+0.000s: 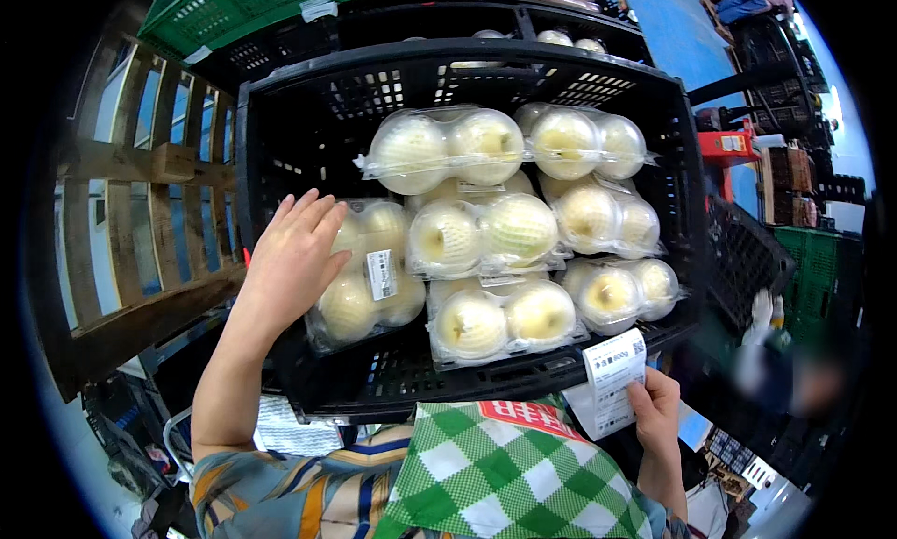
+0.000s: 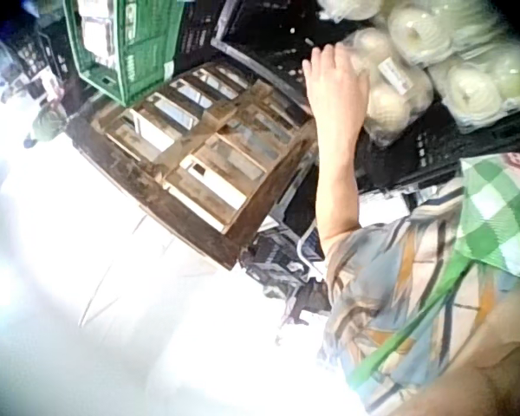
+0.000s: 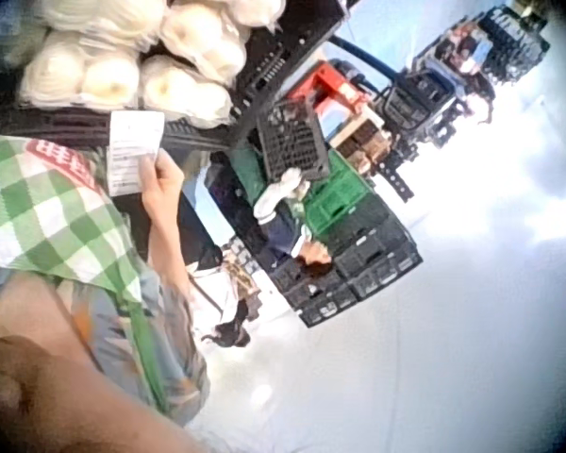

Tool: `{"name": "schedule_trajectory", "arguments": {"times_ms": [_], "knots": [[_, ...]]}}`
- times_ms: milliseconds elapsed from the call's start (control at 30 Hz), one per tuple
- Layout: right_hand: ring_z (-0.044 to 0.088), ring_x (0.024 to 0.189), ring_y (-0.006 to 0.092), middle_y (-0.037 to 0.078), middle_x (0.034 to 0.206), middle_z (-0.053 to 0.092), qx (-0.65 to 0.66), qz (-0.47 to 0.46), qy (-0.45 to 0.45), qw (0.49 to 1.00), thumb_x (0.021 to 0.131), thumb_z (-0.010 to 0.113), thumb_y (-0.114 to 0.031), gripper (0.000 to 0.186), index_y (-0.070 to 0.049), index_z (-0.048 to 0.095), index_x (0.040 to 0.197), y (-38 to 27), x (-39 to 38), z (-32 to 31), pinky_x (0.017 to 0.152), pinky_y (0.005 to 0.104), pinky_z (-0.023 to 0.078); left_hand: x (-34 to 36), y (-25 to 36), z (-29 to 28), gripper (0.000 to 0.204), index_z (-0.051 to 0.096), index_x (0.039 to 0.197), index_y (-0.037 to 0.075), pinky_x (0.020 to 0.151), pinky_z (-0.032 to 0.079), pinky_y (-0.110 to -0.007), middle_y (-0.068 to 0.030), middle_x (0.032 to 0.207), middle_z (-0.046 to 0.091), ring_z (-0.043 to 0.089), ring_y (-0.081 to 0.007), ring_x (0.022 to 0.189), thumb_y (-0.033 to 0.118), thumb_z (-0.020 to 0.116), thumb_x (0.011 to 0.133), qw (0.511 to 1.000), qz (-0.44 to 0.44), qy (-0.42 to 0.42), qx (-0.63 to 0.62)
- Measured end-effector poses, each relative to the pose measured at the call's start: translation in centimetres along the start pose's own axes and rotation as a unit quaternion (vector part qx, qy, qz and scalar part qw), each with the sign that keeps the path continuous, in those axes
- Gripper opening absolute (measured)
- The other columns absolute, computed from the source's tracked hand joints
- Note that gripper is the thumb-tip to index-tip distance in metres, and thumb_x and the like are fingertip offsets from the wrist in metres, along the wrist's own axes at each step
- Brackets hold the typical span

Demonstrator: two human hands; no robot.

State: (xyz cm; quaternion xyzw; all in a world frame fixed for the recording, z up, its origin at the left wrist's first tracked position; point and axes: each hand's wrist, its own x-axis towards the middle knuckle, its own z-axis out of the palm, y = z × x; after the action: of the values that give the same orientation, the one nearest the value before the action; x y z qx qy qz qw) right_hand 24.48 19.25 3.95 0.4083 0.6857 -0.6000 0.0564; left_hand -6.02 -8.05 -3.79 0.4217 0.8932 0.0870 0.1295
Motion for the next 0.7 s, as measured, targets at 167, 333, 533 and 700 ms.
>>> {"name": "schedule_trajectory", "arguments": {"times_ms": [167,333,533,700], "knots": [[0.050,0.067,0.0047,0.004,0.077,0.062,0.010,-0.009,-0.025,1.000,0.087,0.053,-0.010,0.018,0.006,0.059,0.090,0.6,-0.3,0.0,0.058,0.0203,0.040,1.5,-0.2,1.3,0.060,0.045,0.122,-0.001,0.102,0.030,-0.041,-0.0186,0.125,0.046,0.038,-0.0329,0.121,0.030,0.065,0.074,0.990,0.017,-0.051,0.134],[0.051,0.066,0.0043,0.004,0.076,0.061,0.030,-0.017,-0.006,0.999,0.087,0.052,-0.010,0.017,0.006,0.059,0.088,1.5,-1.0,0.0,0.058,0.0199,0.040,2.4,-0.2,1.3,0.062,0.048,0.119,0.001,0.087,0.041,-0.038,-0.0150,0.115,0.052,0.047,-0.0298,0.106,0.034,0.068,0.070,0.986,-0.008,-0.132,0.103],[0.050,0.065,0.0038,0.002,0.074,0.061,0.036,-0.011,0.010,0.999,0.086,0.053,-0.009,0.017,0.006,0.059,0.087,2.0,-1.4,0.0,0.057,0.0195,0.040,3.1,-0.2,0.7,0.052,0.055,0.107,0.003,0.078,0.043,-0.037,-0.0118,0.099,0.055,0.050,-0.0270,0.093,0.033,0.070,0.067,0.984,0.006,-0.142,0.105],[0.048,0.063,0.0034,0.001,0.072,0.060,0.035,-0.005,0.013,0.999,0.086,0.053,-0.009,0.016,0.005,0.060,0.086,2.4,-1.3,-0.1,0.055,0.0197,0.039,2.4,-0.2,0.5,0.042,0.061,0.096,0.003,0.075,0.043,-0.037,-0.0105,0.094,0.057,0.050,-0.0266,0.089,0.032,0.071,0.066,0.993,-0.012,-0.098,0.068]]}}
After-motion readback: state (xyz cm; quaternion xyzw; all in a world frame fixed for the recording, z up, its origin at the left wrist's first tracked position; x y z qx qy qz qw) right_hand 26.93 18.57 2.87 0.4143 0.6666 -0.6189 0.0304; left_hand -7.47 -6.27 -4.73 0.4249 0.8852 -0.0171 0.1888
